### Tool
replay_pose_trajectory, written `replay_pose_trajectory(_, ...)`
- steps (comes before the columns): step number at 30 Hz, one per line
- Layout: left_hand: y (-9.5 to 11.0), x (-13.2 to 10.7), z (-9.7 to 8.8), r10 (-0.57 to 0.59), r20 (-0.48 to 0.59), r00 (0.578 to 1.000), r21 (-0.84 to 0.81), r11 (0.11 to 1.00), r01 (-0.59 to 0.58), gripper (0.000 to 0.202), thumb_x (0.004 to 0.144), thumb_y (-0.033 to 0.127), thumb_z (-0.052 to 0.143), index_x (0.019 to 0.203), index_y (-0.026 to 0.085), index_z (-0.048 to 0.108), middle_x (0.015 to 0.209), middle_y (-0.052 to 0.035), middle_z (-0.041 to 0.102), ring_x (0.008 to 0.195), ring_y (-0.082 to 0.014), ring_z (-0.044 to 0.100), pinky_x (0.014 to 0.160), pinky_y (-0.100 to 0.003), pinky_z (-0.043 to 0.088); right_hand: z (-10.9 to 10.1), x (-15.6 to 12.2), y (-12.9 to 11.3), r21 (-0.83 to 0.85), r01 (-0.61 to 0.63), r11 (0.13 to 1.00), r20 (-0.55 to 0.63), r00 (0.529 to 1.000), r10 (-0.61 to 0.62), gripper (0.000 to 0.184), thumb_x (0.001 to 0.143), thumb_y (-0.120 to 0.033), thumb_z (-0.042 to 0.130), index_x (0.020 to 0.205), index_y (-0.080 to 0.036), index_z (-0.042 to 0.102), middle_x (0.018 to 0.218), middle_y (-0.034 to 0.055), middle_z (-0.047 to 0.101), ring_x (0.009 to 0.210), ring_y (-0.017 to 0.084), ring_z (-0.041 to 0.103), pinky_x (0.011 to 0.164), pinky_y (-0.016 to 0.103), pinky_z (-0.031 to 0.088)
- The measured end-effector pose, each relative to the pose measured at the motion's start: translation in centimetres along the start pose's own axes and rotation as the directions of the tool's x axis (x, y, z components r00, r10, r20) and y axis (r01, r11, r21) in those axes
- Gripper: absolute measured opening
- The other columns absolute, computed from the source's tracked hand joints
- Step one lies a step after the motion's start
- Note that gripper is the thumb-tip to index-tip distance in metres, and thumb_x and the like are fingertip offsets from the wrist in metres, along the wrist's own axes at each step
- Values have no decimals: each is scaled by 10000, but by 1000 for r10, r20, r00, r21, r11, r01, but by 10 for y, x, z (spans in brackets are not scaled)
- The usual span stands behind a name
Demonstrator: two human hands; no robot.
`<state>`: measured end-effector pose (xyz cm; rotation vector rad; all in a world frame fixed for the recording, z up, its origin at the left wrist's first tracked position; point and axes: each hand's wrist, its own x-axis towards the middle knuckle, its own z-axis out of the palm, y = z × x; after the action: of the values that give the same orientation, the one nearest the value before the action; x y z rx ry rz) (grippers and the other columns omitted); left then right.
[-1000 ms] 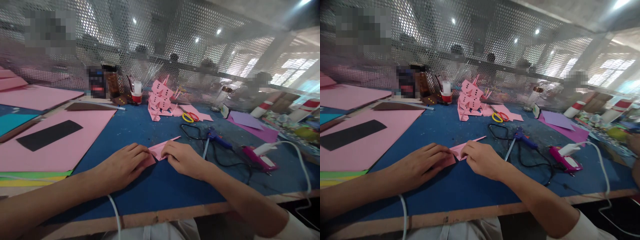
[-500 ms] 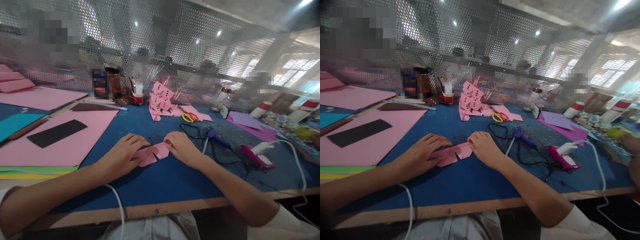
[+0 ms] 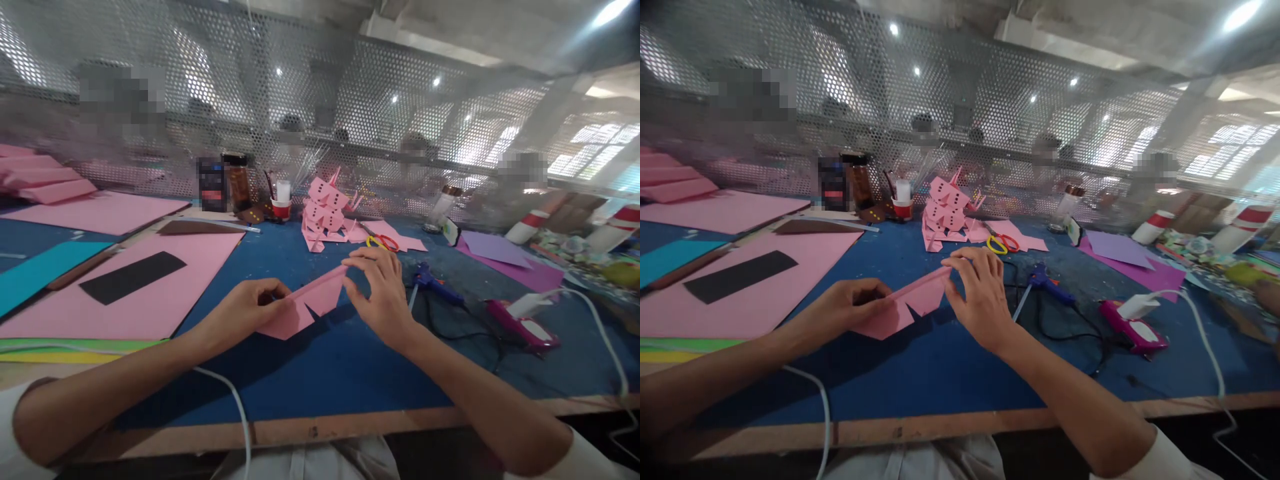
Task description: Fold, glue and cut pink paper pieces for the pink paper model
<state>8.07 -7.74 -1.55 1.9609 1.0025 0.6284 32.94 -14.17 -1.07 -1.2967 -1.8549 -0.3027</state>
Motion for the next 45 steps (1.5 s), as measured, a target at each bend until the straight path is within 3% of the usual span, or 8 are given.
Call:
replay_pose_trajectory(2,5,1,-1,-45,-28,999,-180,983,40,286,810,455,655,819,171,681,713,-7,645,630,-144,542,557,-227,396,-5,0,-4,76,-40,996,-63,997,45,144,934,-233,567,1074,-244,601,1113,83,600,1110,256,537,1005,459,393)
replay_pose_trajectory(5,16,4,3,-103,-62,993,-345,936,76,300,748,457,719,790,166,655,669,9,608,599,-127,512,553,-219,383,-5,-1,-8,252,-132,959,20,991,131,66,939,-279,570,952,-222,602,953,48,629,936,202,598,882,361,471)
replay_pose_trajectory(11,24,5,18,-103,-47,994,-446,892,72,248,750,398,723,815,175,634,698,12,630,623,-131,541,589,-233,407,5,-4,-15,384,-368,847,273,922,276,180,902,-379,635,914,-200,660,869,11,696,807,152,635,770,272,490)
replay_pose_trajectory(15,20,4,24,-85,-24,996,-508,859,61,225,763,350,731,859,173,631,740,14,642,666,-132,566,637,-241,427,8,-4,-16,405,-470,784,348,873,343,207,885,-389,645,868,-187,686,798,3,704,734,144,638,690,251,488)
replay_pose_trajectory(18,20,3,26,-112,20,994,-562,820,104,242,743,327,754,864,174,611,741,19,648,655,-124,568,623,-229,413,10,-4,-15,411,-492,767,355,862,362,200,879,-380,649,832,-190,690,750,-5,693,689,141,631,645,243,479)
replay_pose_trajectory(25,21,1,27,-97,76,992,-571,811,123,241,778,364,742,872,173,628,803,10,638,703,-132,558,646,-234,405,12,-9,-17,395,-369,842,290,919,267,128,906,-311,615,887,-210,692,798,-10,709,717,135,644,696,242,496)
replay_pose_trajectory(35,25,2,31,-61,32,998,-538,840,69,278,800,405,717,856,139,659,770,9,588,687,-119,480,619,-227,351,13,-15,-22,340,-212,916,221,965,141,132,937,-303,599,986,-227,695,888,-12,734,786,126,669,750,226,497)
replay_pose_trajectory(45,22,2,34,-71,26,997,-568,820,73,256,798,399,719,816,156,641,725,26,571,656,-108,459,590,-218,331,12,-20,-21,78,37,996,93,995,-44,150,956,-306,590,1008,-220,702,829,-8,743,748,140,680,734,261,460)
